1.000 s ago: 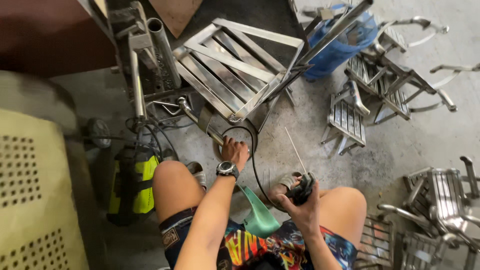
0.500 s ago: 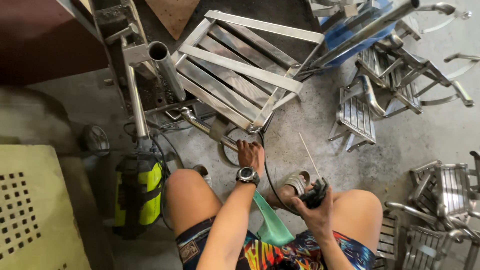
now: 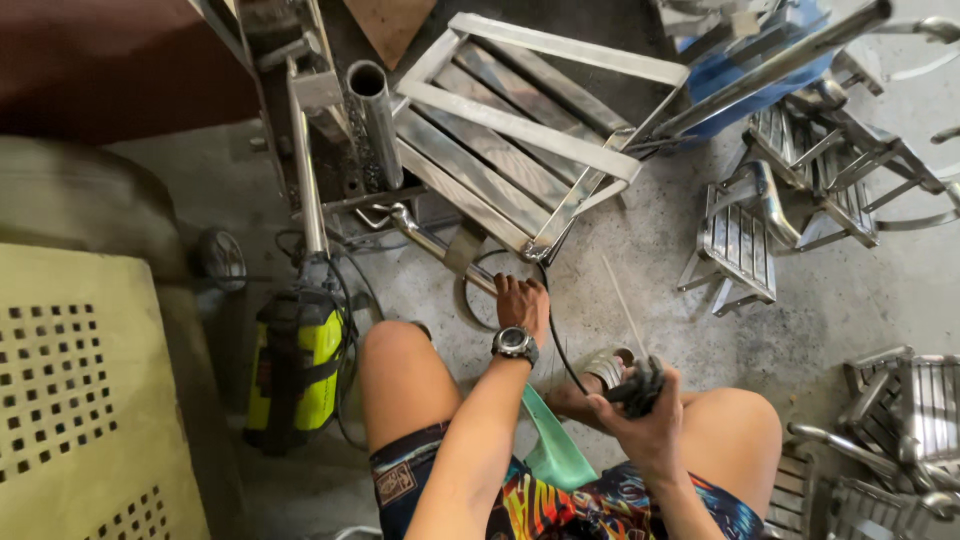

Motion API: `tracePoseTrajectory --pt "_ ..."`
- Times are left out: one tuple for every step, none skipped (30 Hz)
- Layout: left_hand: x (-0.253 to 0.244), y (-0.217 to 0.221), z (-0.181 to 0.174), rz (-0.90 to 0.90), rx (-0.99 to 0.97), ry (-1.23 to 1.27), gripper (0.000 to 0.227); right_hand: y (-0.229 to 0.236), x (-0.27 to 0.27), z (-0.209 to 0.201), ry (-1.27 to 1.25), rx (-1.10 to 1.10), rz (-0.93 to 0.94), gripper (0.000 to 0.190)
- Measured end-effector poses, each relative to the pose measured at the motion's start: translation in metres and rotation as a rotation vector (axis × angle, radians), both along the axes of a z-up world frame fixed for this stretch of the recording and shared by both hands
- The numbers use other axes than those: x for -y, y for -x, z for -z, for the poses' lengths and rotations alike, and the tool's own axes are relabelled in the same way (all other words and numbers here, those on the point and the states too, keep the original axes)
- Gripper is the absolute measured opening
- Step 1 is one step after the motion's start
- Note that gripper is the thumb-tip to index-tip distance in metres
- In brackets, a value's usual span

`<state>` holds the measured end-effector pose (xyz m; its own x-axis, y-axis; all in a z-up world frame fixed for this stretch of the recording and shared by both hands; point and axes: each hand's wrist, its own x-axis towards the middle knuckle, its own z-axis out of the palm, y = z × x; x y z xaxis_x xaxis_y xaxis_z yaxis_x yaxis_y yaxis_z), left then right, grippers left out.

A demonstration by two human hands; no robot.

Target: The person welds metal components to form a small ladder-like structure using a hand-held electrode holder.

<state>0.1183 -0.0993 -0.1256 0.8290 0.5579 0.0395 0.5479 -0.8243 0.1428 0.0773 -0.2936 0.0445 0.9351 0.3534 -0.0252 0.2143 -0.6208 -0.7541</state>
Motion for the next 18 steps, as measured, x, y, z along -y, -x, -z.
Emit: tracePoseTrajectory --pt "-0.004 0.002 -0.005 0.000 0.007 -0.011 0.017 -0.003 -0.004 -0.002 -0.011 0.007 0.000 0.071" --pt "-0.005 0.005 -0.009 0.018 0.028 0.019 0.016 -0.005 -0.007 -0.005 0.030 0.053 -0.045 0.077" --pt "-0.007 0.007 -0.013 0.036 0.049 0.050 0.017 -0.007 -0.010 -0.007 0.072 0.098 -0.089 0.085" --pt "-0.007 0.008 -0.008 0.047 0.049 0.045 0.017 -0.010 -0.013 -0.005 0.067 0.098 -0.079 0.085" --pt "-0.006 0.009 -0.002 0.044 0.097 0.012 0.019 -0.015 -0.015 -0.002 0.088 0.159 -0.166 0.084" --pt "-0.004 0.011 0.004 0.046 0.142 -0.019 0.032 -0.016 -0.016 0.001 0.111 0.215 -0.248 0.084" --pt "-0.007 0.019 -0.015 0.062 0.138 -0.022 0.032 -0.015 -0.025 0.000 0.108 0.211 -0.233 0.084" --pt "-0.012 0.026 -0.033 0.081 0.228 0.000 0.026 -0.013 -0.034 0.001 0.103 0.212 -0.179 0.088" --pt "-0.017 0.033 -0.052 0.100 0.317 0.025 0.025 -0.012 -0.044 0.000 0.099 0.212 -0.125 0.092" --pt "-0.017 0.036 -0.050 0.124 0.315 0.017 0.025 -0.013 -0.046 0.001 0.090 0.210 -0.102 0.092" --pt "-0.018 0.039 -0.048 0.118 0.237 0.061 0.030 -0.015 -0.049 0.002 0.106 0.214 -0.114 0.090" --pt "-0.017 0.043 -0.047 0.113 0.157 0.105 0.036 -0.015 -0.051 0.002 0.125 0.217 -0.125 0.089" --pt "-0.019 0.046 -0.052 0.138 0.153 0.098 0.036 -0.012 -0.055 -0.004 0.118 0.213 -0.100 0.089" --pt "-0.021 0.048 -0.057 0.145 0.135 0.119 0.035 -0.011 -0.060 -0.011 0.137 0.193 -0.106 0.087" --pt "-0.025 0.050 -0.062 0.153 0.118 0.139 0.035 -0.010 -0.066 -0.018 0.155 0.172 -0.113 0.085" --pt "-0.025 0.050 -0.059 0.163 0.121 0.133 0.035 -0.010 -0.066 -0.013 0.150 0.176 -0.102 0.085" --pt "-0.027 0.050 -0.056 0.171 0.120 0.130 0.035 -0.009 -0.068 -0.009 0.158 0.188 -0.114 0.083" --pt "-0.029 0.052 -0.053 0.171 0.119 0.129 0.035 -0.009 -0.069 -0.004 0.167 0.199 -0.132 0.082"
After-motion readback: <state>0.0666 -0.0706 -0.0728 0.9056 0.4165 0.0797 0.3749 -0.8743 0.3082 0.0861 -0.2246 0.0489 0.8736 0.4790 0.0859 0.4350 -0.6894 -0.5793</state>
